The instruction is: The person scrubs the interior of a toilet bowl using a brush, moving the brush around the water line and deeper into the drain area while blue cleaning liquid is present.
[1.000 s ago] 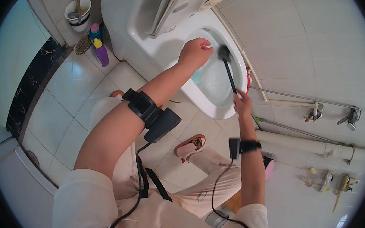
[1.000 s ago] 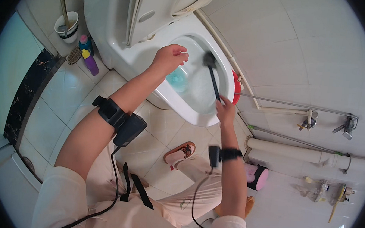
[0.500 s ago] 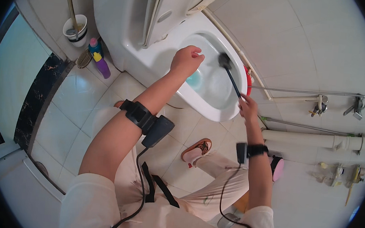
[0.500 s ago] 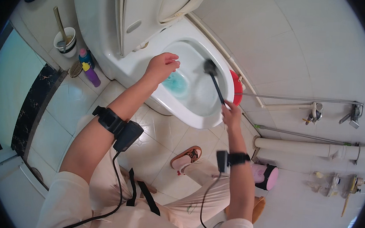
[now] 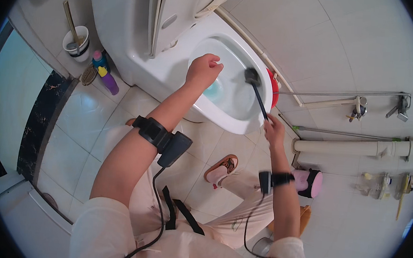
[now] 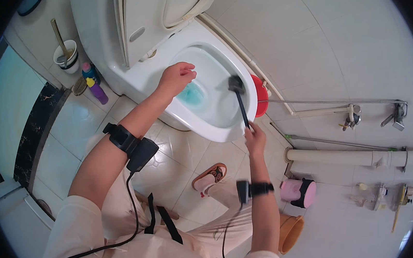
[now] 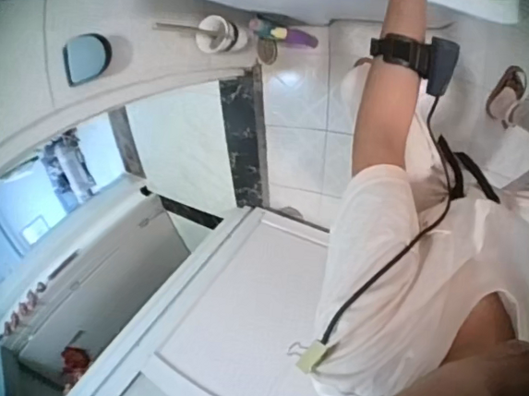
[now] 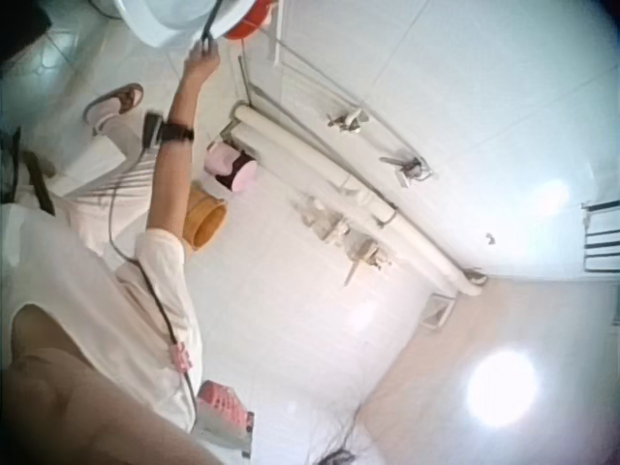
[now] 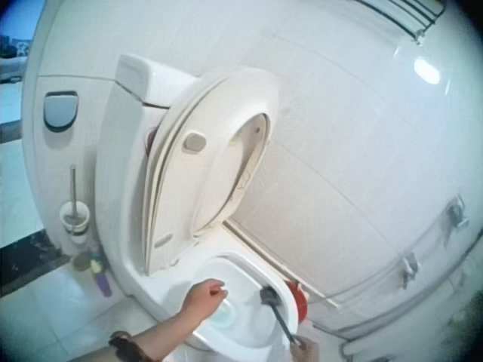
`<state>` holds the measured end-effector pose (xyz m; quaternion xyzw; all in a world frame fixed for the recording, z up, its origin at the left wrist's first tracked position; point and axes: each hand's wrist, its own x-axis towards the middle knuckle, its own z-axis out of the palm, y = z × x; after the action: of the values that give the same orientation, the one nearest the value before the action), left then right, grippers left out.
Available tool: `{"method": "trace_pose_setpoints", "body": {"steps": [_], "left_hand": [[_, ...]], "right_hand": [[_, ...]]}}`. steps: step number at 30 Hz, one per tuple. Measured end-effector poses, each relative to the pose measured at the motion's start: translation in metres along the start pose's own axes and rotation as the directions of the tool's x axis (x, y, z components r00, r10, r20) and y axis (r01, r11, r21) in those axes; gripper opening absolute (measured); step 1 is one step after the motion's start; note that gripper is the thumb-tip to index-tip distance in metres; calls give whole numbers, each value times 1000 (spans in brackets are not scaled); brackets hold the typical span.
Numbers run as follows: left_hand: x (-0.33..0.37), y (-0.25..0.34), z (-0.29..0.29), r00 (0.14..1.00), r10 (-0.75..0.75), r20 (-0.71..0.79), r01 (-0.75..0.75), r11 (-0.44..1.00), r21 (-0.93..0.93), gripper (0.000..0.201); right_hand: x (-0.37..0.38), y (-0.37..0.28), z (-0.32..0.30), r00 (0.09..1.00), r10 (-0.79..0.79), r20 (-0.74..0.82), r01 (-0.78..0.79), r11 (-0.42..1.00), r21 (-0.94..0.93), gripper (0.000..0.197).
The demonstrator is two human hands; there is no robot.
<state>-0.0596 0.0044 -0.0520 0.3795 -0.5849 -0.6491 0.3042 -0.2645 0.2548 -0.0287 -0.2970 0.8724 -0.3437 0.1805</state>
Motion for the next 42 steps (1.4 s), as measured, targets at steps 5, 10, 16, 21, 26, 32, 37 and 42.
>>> {"method": "trace_pose_setpoints", "body": {"steps": [5, 10, 16, 21, 26, 32, 37, 42], "left_hand": [[6, -4, -3, 1000, 0, -26, 1, 1000, 26, 32], [0, 12, -1, 999, 32, -9, -32, 998, -52, 31], [-3, 13, -1, 999, 0, -42, 1, 1000, 25, 30], [0, 0, 2, 998, -6, -61, 8, 999, 32, 30], [-8, 13, 7, 999, 10, -42, -8, 999, 41, 31], [-9, 7, -7, 999, -2, -39, 6, 994, 111, 31], [-11, 14, -2, 1000, 4, -5, -4, 993, 120, 31], [-13, 30, 2, 999, 31, -7, -31, 998, 49, 31]], "right_hand": [[50, -87, 72, 988, -40, 147, 9, 979, 202, 32], [28, -2, 12, 990, -142, -24, 143, 990, 10, 31], [17, -23, 2, 994, 98, 48, -102, 992, 76, 30], [55, -97, 65, 979, 0, 206, -34, 986, 161, 30], [15, 11, 3, 998, -48, -50, 49, 999, 22, 30], [-17, -3, 16, 996, -70, -60, 64, 993, -98, 31], [37, -66, 65, 980, -194, 41, 198, 970, -138, 34], [0, -18, 10, 928, -364, -81, 319, 887, -335, 34]]}}
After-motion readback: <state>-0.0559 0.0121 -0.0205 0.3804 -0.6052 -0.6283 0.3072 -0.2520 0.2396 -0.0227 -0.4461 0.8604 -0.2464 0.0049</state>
